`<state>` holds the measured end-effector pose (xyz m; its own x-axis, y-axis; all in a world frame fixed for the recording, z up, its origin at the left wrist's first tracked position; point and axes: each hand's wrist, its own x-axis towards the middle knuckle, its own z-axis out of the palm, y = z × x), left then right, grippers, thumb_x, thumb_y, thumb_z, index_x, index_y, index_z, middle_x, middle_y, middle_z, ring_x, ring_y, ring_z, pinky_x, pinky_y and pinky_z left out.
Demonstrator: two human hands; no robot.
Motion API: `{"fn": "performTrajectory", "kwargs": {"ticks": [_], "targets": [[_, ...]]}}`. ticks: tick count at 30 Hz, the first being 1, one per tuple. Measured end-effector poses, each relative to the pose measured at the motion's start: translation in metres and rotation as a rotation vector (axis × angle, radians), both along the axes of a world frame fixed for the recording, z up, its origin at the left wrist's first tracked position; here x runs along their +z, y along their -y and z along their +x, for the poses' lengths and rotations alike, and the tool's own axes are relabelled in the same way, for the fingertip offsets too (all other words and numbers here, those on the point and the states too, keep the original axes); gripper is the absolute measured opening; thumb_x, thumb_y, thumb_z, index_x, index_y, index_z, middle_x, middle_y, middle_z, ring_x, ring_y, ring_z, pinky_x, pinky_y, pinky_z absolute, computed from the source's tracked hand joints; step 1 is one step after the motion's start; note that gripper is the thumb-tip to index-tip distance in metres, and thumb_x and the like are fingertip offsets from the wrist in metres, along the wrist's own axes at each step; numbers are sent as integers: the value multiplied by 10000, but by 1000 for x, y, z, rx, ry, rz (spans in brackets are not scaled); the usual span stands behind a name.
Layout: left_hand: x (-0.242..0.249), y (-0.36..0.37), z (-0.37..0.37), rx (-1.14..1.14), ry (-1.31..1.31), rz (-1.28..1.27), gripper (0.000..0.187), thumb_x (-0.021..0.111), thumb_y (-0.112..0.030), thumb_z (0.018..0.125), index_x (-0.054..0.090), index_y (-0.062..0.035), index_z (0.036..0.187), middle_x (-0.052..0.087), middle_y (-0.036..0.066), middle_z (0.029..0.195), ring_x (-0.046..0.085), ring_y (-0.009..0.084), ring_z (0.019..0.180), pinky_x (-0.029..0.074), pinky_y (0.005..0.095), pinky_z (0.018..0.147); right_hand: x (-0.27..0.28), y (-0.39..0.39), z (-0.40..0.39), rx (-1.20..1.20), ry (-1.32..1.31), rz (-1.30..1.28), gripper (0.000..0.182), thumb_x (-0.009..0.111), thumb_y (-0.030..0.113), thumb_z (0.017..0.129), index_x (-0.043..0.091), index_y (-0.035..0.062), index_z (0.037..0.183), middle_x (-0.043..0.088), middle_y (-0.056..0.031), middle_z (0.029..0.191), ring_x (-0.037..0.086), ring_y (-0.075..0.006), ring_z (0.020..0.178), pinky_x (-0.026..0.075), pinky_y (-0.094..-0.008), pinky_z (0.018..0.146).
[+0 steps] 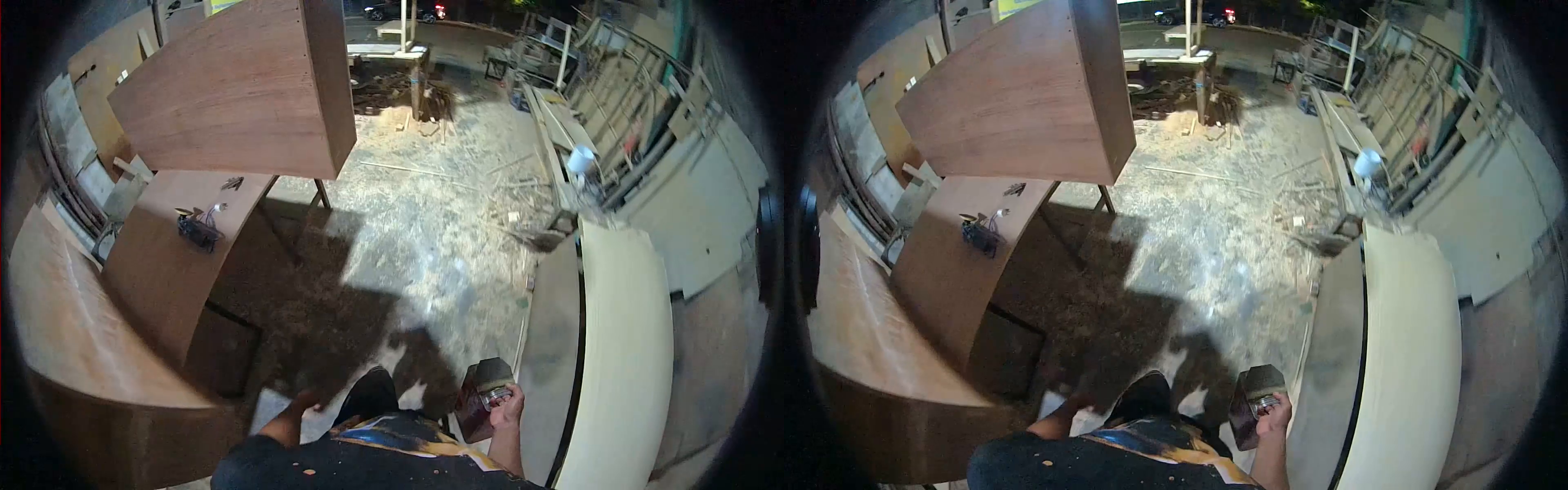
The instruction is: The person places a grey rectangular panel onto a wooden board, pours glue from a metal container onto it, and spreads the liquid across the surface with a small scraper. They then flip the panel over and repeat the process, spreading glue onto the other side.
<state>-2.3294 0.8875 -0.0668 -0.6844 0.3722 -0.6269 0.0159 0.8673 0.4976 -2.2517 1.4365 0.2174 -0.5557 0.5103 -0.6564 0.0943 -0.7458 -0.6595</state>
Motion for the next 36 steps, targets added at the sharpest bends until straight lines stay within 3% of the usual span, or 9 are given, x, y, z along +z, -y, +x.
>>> {"fn": "performTrajectory", "kwargs": {"ticks": [3, 7, 12, 17, 18, 21, 24, 28, 36], "targets": [[31, -39, -26, 88, 225, -244, 310, 485, -229, 880, 588, -62, 1121, 583, 135, 1126, 520, 303, 1085, 434, 451, 889, -25, -52, -116, 69, 5, -8, 223, 560, 232, 720, 525, 90, 888, 534, -50, 780, 521, -190, 669, 417, -310, 538], [27, -81, -113, 399, 347, -117, 309, 487, -249, 889, 572, -62, 1120, 583, 132, 1120, 538, 286, 1041, 446, 435, 850, -59, -88, -267, 114, 8, -57, 246, 552, 250, 719, 533, 87, 903, 553, -57, 837, 540, -208, 706, 449, -331, 569], [47, -166, -358, 417, 122, 54, 311, 489, -274, 900, 552, -63, 1119, 582, 129, 1113, 560, 266, 986, 461, 415, 801, -9, -137, -430, 61, -79, -65, 251, 514, 242, 750, 511, 109, 962, 561, -66, 916, 541, -200, 755, 441, -326, 560], [185, -291, -696, 187, -332, 298, 227, 535, -244, 890, 572, -49, 1002, 590, 76, 904, 563, 200, 757, 466, 374, 671, 50, -170, -578, 46, -264, 17, 226, 545, 282, 792, 490, 153, 969, 545, -69, 925, 499, -177, 800, 406, -273, 623], [201, -311, -743, 450, -189, 709, 207, 525, -227, 896, 583, -42, 969, 575, 61, 841, 546, 169, 714, 466, 336, 652, 64, -169, -606, 12, -290, 17, 212, 551, 276, 797, 493, 152, 958, 545, -67, 927, 497, -173, 802, 402, -269, 619], [320, -379, -833, 524, -72, 862, 239, 529, -209, 890, 572, -43, 1057, 582, 40, 869, 549, 130, 741, 460, 282, 670, 69, -181, -692, 8, -329, 21, 218, 572, 256, 781, 510, 131, 948, 553, -71, 959, 497, -161, 803, 379, -256, 618], [307, -401, -926, 379, -155, 853, 247, 526, -210, 891, 564, -54, 1080, 584, 34, 890, 543, 120, 751, 455, 273, 695, 48, -205, -783, 28, -265, 72, 245, 562, 281, 778, 515, 123, 959, 553, -68, 961, 490, -150, 787, 372, -251, 633], [229, -381, -1015, 616, -59, 571, 287, 578, -273, 841, 597, -34, 998, 610, 61, 823, 558, 142, 670, 470, 302, 624, -15, -250, -917, 168, -140, -26, 239, 562, 307, 756, 515, 141, 921, 549, -39, 875, 495, -158, 710, 380, -280, 550], [210, -310, -1050, 1184, 44, 628, 256, 570, -280, 834, 587, -78, 989, 608, 38, 807, 568, 136, 644, 456, 300, 547, 64, -210, -1192, 485, 84, 20, 160, 579, 240, 731, 523, 122, 823, 544, 1, 760, 470, -120, 579, 387, -227, 471]]}}
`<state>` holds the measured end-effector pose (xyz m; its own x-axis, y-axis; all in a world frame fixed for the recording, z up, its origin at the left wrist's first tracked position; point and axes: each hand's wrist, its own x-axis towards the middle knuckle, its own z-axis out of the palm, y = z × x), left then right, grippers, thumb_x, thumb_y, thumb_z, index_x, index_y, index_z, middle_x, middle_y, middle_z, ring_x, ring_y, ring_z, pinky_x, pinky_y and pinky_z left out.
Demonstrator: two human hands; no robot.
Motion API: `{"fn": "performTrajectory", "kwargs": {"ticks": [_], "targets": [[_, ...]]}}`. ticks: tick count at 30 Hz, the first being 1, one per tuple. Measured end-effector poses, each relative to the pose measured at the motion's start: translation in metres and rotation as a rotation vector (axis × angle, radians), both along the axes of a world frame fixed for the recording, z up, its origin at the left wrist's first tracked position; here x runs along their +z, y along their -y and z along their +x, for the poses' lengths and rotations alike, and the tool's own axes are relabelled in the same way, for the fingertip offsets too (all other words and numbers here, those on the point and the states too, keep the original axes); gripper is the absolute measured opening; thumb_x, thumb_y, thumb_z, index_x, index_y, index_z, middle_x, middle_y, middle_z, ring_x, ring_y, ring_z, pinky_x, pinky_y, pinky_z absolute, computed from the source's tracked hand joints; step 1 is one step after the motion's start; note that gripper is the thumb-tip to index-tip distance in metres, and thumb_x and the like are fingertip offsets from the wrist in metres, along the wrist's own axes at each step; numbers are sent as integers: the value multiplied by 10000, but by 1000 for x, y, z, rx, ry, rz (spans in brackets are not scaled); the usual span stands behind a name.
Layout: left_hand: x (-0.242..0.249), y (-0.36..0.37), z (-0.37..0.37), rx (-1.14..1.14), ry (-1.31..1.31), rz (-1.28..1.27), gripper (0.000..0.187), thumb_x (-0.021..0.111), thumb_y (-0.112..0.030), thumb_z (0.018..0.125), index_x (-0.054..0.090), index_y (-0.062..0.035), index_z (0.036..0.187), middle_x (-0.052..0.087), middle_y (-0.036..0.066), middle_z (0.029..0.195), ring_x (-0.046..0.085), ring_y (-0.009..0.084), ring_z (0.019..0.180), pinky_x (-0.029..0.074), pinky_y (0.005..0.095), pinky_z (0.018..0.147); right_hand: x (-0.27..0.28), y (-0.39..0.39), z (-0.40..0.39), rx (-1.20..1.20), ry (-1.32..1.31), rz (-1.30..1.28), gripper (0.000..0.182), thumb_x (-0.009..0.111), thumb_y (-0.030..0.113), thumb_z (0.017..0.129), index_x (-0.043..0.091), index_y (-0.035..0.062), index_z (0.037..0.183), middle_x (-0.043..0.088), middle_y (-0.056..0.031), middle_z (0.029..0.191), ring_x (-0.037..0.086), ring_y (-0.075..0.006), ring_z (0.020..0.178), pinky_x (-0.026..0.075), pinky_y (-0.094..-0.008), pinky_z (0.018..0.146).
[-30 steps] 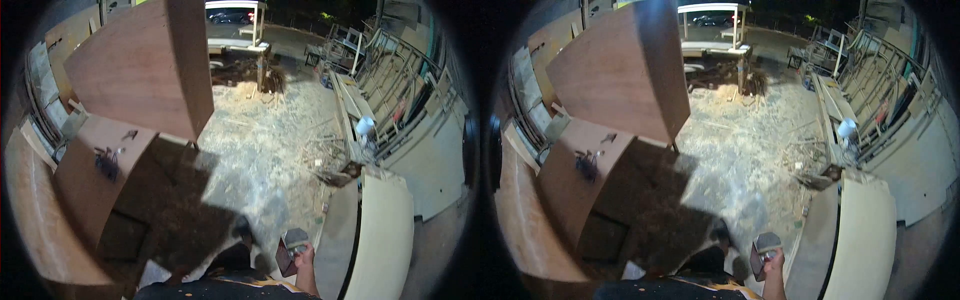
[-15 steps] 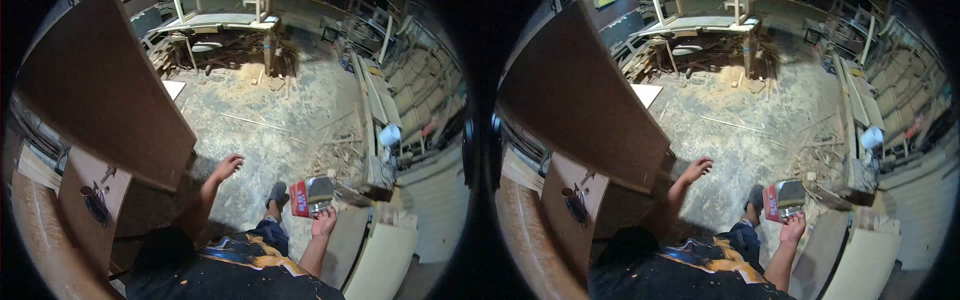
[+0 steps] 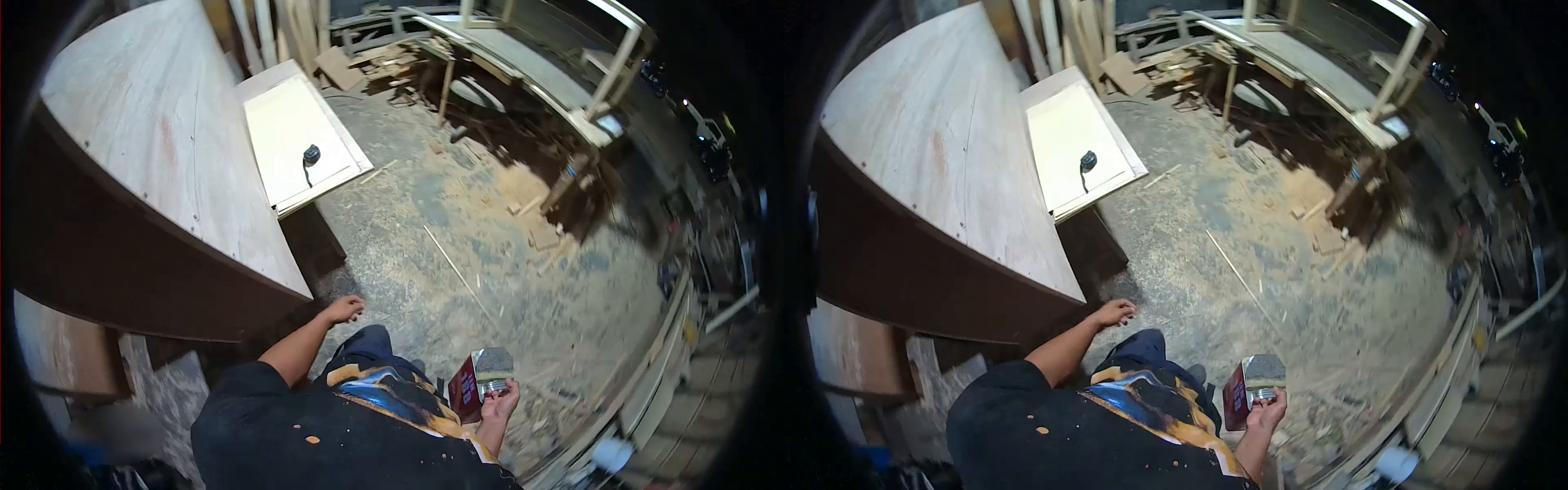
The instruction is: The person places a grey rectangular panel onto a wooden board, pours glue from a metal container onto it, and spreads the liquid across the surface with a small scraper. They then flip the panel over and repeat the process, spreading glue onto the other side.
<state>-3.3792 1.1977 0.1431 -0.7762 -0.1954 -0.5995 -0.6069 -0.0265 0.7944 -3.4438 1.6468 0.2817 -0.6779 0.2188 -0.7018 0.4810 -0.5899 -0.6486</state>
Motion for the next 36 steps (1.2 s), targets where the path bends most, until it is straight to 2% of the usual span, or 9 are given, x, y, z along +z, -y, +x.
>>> {"fn": "performTrajectory", "kwargs": {"ticks": [5, 8, 10, 12, 14, 22, 25, 30, 36], "targets": [[-13, 70, -44, 430, 85, 52, 185, 545, -273, 863, 574, -140, 989, 605, 41, 833, 567, 148, 604, 453, 319, 507, -7, 38, -174, 203, -74, -72, 158, 578, 203, 728, 526, 105, 841, 524, 4, 768, 445, -103, 580, 361, -201, 459], [-28, 126, -86, 528, -122, -257, 171, 531, -238, 872, 594, -80, 895, 609, 47, 761, 577, 149, 590, 463, 309, 491, 3, 84, -272, 225, -89, -104, 173, 587, 210, 724, 521, 130, 863, 510, -11, 824, 455, -112, 622, 370, -207, 484], [-16, 158, -114, 727, -12, -149, 154, 541, -195, 857, 600, -53, 859, 605, 46, 712, 574, 148, 563, 462, 303, 487, 8, 109, -335, 171, -101, -70, 171, 584, 212, 727, 525, 134, 867, 528, -9, 833, 471, -115, 638, 386, -224, 494], [-22, 200, -133, 576, 69, -252, 178, 555, -203, 833, 605, -37, 875, 605, 53, 694, 580, 148, 551, 460, 312, 487, 33, 145, -392, 146, -174, -42, 159, 579, 211, 747, 516, 121, 863, 503, -6, 789, 453, -114, 614, 371, -220, 487], [-14, 226, -171, 840, 38, -240, 236, 556, -251, 816, 610, -34, 894, 621, 73, 716, 605, 154, 581, 473, 315, 528, 69, 179, -441, 163, -327, -12, 141, 571, 210, 780, 496, 110, 844, 469, -1, 734, 438, -109, 591, 369, -225, 510], [83, 320, -286, 938, 16, -549, 369, 645, -258, 766, 568, -103, 1092, 600, 134, 975, 582, 238, 853, 471, 339, 781, 106, 322, -639, 417, -525, -135, 121, 550, 209, 815, 527, 93, 790, 508, 11, 621, 476, -99, 545, 379, -234, 480], [113, 342, -304, 991, 377, -851, 557, 674, -303, 704, 501, -181, 1219, 463, 169, 1171, 466, 348, 1066, 402, 424, 922, 99, 393, -696, 514, -493, -79, 115, 549, 203, 810, 552, 88, 806, 555, 0, 663, 516, -107, 577, 394, -228, 480], [84, 372, -327, 1022, 633, -798, 653, 665, -413, 704, 446, -237, 1293, 402, 118, 1303, 375, 346, 1193, 331, 439, 1000, 61, 521, -809, 761, -350, -76, 158, 525, 245, 802, 571, 94, 790, 590, -30, 733, 553, -146, 644, 439, -257, 532], [63, 385, -360, 1062, 772, -832, 553, 715, -308, 669, 522, -206, 1178, 494, 128, 1159, 444, 302, 1110, 344, 420, 957, 113, 738, -853, 1097, -205, -35, 149, 608, 264, 733, 535, 158, 808, 514, 18, 777, 496, -104, 683, 423, -227, 556]]}}
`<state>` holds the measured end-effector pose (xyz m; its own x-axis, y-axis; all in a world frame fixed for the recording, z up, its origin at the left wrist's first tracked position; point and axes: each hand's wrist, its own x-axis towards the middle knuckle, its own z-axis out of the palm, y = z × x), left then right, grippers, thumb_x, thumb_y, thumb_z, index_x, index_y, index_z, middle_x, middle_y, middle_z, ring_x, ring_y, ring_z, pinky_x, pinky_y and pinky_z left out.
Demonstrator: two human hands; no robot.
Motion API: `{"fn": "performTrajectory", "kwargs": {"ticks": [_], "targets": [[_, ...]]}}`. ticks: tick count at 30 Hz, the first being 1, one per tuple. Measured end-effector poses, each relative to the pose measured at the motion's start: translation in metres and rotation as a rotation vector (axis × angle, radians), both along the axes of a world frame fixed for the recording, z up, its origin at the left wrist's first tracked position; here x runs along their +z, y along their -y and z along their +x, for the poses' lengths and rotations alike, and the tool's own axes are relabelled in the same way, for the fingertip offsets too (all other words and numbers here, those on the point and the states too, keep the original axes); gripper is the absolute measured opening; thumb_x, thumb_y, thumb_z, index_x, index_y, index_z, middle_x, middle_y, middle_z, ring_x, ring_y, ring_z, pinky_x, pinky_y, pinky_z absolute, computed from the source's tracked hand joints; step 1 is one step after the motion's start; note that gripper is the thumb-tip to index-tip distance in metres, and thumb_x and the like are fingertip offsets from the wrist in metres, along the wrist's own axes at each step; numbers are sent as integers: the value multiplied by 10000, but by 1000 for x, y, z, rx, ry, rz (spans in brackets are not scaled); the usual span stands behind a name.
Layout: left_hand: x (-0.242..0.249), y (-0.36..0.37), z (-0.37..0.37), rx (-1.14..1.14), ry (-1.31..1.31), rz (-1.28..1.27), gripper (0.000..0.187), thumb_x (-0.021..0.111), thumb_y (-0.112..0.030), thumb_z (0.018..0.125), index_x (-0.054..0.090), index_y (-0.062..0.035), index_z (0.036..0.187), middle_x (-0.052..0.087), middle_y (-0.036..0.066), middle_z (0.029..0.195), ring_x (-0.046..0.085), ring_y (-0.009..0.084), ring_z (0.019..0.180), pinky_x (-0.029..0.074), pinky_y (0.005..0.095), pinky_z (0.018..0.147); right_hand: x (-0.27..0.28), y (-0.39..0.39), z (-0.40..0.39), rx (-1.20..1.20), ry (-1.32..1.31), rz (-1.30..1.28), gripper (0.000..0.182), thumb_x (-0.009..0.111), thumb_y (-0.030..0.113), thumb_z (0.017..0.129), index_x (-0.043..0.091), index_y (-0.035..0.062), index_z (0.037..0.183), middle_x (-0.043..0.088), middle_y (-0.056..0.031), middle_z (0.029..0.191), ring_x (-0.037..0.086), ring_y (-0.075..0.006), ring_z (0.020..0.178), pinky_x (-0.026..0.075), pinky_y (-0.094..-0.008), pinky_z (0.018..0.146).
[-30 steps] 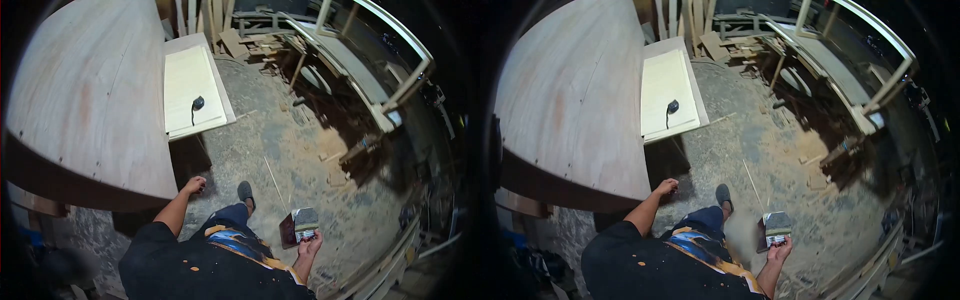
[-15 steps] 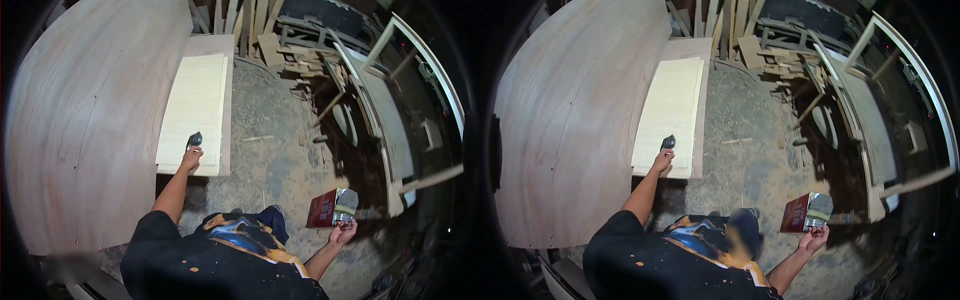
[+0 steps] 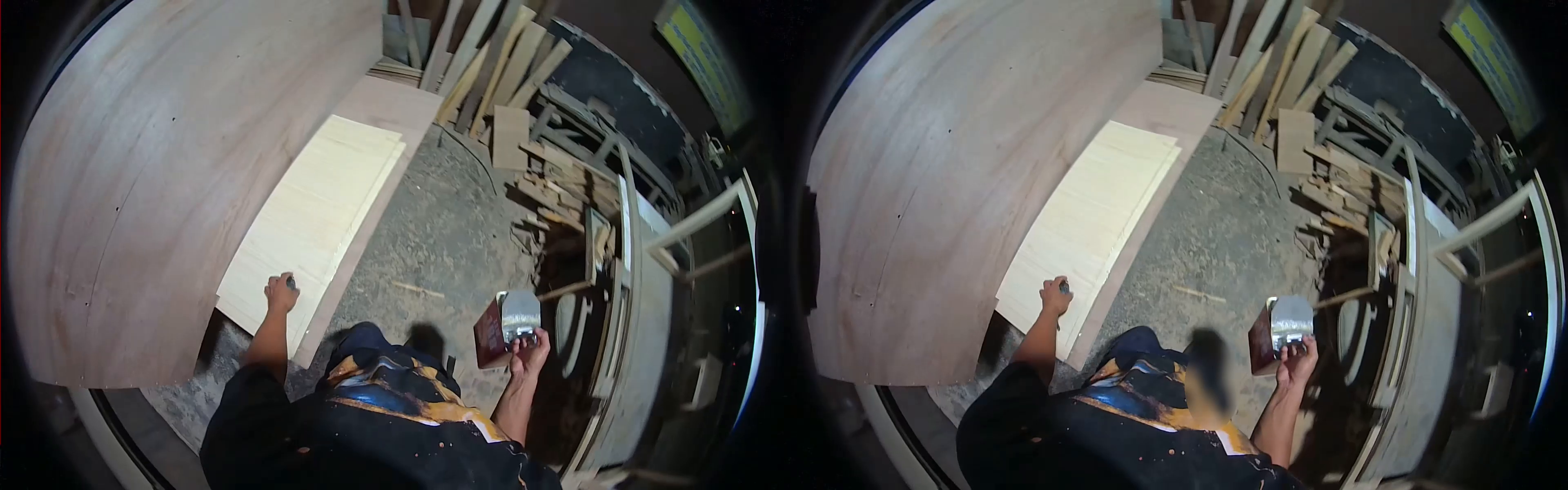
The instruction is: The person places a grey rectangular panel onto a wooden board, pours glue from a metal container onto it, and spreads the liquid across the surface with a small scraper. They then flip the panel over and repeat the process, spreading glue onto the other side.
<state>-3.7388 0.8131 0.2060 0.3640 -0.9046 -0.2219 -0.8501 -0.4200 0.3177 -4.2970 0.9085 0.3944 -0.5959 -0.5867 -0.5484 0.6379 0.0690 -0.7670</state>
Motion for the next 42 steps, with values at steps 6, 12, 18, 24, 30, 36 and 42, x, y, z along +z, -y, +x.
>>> {"fn": "performTrajectory", "kwargs": {"ticks": [6, 12, 18, 24, 30, 36, 42], "targets": [[-23, -4, -4, 87, -63, -228, 490, 747, -204, 596, 575, -156, 1052, 557, 98, 1020, 510, 283, 1008, 401, 446, 838, 14, 222, -18, 381, -10, -301, 132, 582, 287, 798, 523, 170, 820, 494, 16, 798, 477, -133, 663, 441, -257, 570], [-12, 83, -12, 465, -179, -323, 481, 730, -217, 621, 573, -95, 1058, 553, 187, 1003, 553, 365, 917, 450, 442, 836, 40, 457, 20, 558, -19, -531, 146, 547, 270, 823, 516, 128, 827, 470, -7, 759, 461, -139, 649, 408, -278, 560], [10, 253, -61, 301, -371, -679, 435, 748, -141, 631, 587, -38, 1023, 590, 166, 989, 554, 327, 946, 447, 393, 847, 56, 670, 80, 808, 92, -516, 156, 553, 232, 799, 504, 91, 843, 485, -21, 758, 471, -134, 660, 426, -263, 544], [58, 379, -154, 248, -507, -656, 426, 734, -184, 685, 577, -34, 1052, 592, 169, 1000, 561, 317, 957, 446, 389, 847, 54, 829, 175, 840, 70, -363, 167, 585, 228, 756, 481, 112, 816, 471, -49, 739, 480, -161, 642, 432, -263, 496], [45, 493, -215, 365, -580, -571, 490, 720, -250, 694, 551, -63, 1114, 603, 158, 961, 597, 294, 890, 478, 377, 797, -4, 930, 208, 1195, -21, -299, 188, 544, 264, 781, 546, 109, 887, 556, -51, 833, 529, -158, 685, 448, -251, 520], [43, 623, -255, 620, -1239, -491, 415, 647, -242, 807, 526, -50, 1154, 609, 99, 879, 593, 161, 673, 498, 282, 585, 9, 960, 164, 1565, -311, -313, 127, 525, 137, 843, 555, 81, 952, 565, -18, 815, 560, -114, 676, 473, -234, 504], [120, 683, -311, 441, -1334, -448, 346, 538, -257, 890, 466, -46, 1154, 522, 44, 754, 519, 124, 642, 465, 274, 583, -53, 944, 81, 1830, -200, -368, 494, 542, 344, 851, 435, 85, 1257, 560, -80, 1076, 548, -174, 899, 490, -320, 681]]}}
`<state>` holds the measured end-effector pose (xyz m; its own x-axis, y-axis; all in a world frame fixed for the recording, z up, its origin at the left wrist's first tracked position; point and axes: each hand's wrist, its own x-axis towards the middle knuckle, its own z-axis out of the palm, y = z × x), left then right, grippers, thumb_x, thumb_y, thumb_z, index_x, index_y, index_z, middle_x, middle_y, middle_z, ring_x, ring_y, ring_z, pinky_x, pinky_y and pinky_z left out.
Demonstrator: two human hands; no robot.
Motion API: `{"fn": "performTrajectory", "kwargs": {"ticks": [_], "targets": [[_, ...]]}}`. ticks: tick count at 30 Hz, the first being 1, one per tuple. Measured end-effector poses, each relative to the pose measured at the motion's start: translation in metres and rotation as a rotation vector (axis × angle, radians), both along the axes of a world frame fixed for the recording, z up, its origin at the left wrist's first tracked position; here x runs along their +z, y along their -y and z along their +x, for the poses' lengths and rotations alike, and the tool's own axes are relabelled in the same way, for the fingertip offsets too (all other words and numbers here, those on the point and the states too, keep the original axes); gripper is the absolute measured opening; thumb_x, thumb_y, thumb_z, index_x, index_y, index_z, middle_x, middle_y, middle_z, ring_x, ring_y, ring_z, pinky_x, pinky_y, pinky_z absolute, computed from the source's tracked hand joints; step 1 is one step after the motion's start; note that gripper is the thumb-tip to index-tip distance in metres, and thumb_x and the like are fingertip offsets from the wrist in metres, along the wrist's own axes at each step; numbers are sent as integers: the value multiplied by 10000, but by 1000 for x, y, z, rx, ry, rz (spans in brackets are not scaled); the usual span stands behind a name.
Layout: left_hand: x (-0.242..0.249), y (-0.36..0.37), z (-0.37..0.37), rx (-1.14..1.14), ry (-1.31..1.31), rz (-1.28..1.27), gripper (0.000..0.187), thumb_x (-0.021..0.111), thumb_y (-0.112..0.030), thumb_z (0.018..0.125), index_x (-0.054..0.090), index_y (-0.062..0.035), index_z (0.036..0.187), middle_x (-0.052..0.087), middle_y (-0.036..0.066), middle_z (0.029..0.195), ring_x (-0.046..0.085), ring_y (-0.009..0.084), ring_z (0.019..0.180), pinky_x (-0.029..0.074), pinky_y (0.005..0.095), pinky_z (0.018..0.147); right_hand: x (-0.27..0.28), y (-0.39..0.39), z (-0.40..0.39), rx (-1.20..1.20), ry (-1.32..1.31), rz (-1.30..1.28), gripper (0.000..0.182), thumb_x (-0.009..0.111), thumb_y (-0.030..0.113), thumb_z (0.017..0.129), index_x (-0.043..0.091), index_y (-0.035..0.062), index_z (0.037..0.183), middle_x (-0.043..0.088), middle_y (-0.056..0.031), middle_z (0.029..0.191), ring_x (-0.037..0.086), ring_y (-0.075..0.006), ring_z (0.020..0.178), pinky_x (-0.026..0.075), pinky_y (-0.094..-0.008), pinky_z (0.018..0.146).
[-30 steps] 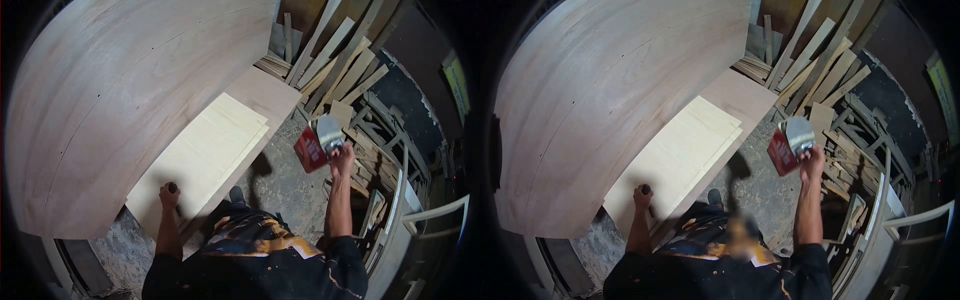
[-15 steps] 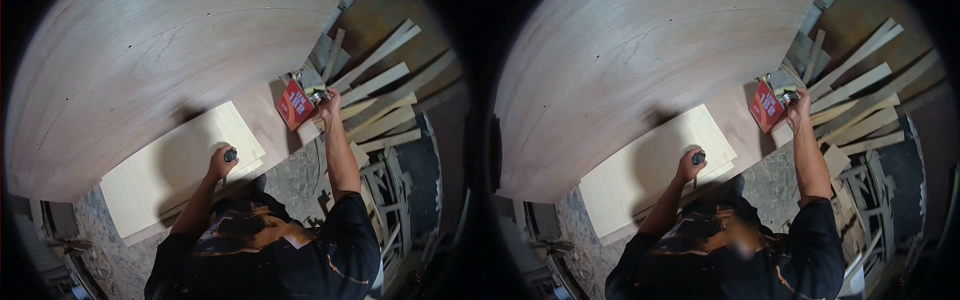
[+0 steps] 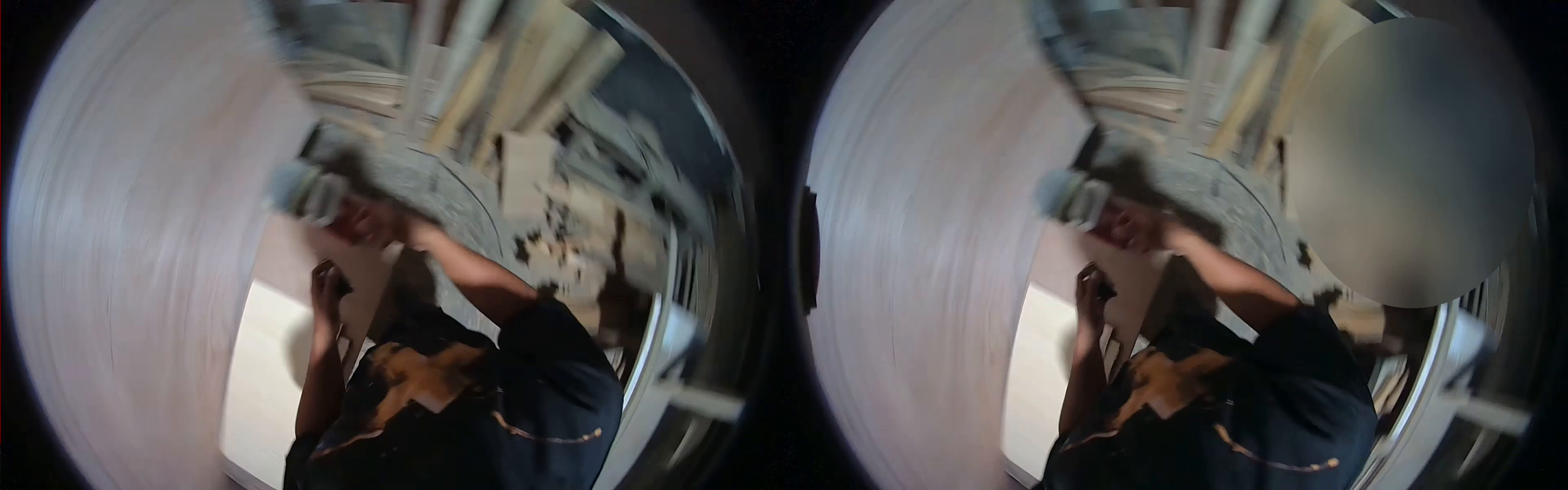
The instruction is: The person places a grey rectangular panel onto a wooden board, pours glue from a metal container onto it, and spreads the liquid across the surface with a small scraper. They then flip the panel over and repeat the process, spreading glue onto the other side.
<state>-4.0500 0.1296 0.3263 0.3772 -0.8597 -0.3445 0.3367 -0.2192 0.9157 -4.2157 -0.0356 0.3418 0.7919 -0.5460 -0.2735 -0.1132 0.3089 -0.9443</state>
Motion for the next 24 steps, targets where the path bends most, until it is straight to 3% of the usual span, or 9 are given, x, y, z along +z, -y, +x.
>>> {"fn": "performTrajectory", "kwargs": {"ticks": [1, 3, 4, 6, 10, 14, 16, 20, 24], "targets": [[8, 5, -11, -129, 71, -63, 323, 532, -252, 896, 470, -62, 1150, 528, 43, 806, 524, 117, 722, 462, 269, 651, -20, -16, -9, -9, -85, 41, 552, 549, 406, 856, 409, 97, 1292, 537, -78, 1102, 543, -176, 901, 494, -335, 696], [13, 18, -37, -403, 224, -91, 418, 545, -234, 883, 431, -56, 1245, 530, 89, 1057, 540, 166, 885, 463, 300, 764, -18, -46, -34, -215, 20, 544, 405, 536, 424, 875, 501, 150, 1171, 573, -38, 1011, 558, -164, 879, 500, -322, 619], [32, 20, -55, -480, 379, -88, 456, 550, -231, 879, 414, -51, 1275, 515, 104, 1142, 541, 185, 932, 462, 310, 792, -23, -62, -45, -296, 59, 560, 405, 536, 424, 875, 501, 150, 1171, 573, -38, 1011, 558, -164, 879, 500, -322, 619], [26, 19, -66, -674, 502, -100, 479, 544, -220, 885, 383, -36, 1297, 503, 123, 1173, 535, 219, 986, 456, 327, 807, -29, -87, -66, -421, 357, 772, 397, 550, 432, 865, 509, 160, 1150, 573, -42, 997, 574, -178, 825, 508, -348, 613], [-4, 13, -84, -907, 614, -104, 451, 542, -205, 891, 408, -33, 1286, 485, 138, 1219, 535, 247, 1031, 449, 346, 827, -119, -132, -123, -806, 303, 536, 379, 586, 367, 844, 505, 147, 1143, 571, -71, 991, 593, -219, 704, 522, -373, 591], [1, -15, -112, -1082, 725, -178, 304, 544, -155, 877, 536, -23, 1150, 520, 122, 1120, 555, 231, 989, 461, 340, 803, -110, -229, -230, -1368, 40, 548, 343, 586, 257, 819, 495, 121, 1120, 536, -97, 1019, 573, -220, 806, 544, -382, 615], [-24, -30, -121, -1114, 673, -245, 271, 566, -136, 852, 570, -21, 1097, 547, 115, 1031, 562, 217, 967, 463, 333, 791, -113, -295, -283, -1504, 65, 559, 260, 547, 240, 833, 475, 111, 1047, 527, -63, 862, 574, -215, 737, 541, -340, 609], [-69, -79, -122, -1292, 838, -383, 253, 564, -133, 842, 580, -36, 1076, 572, 148, 992, 553, 291, 970, 455, 375, 816, -151, -421, -375, -1785, 17, 591, 274, 527, 258, 834, 485, 118, 1065, 521, -63, 869, 550, -199, 756, 544, -353, 603], [-103, -125, -125, -1526, 966, -406, 272, 541, -232, 859, 592, -48, 1054, 570, 174, 1042, 522, 369, 995, 421, 432, 853, -107, -494, -426, -1837, -633, 341, 502, 617, 229, 786, 420, 94, 1227, 536, -105, 1060, 554, -228, 827, 528, -349, 605]]}}
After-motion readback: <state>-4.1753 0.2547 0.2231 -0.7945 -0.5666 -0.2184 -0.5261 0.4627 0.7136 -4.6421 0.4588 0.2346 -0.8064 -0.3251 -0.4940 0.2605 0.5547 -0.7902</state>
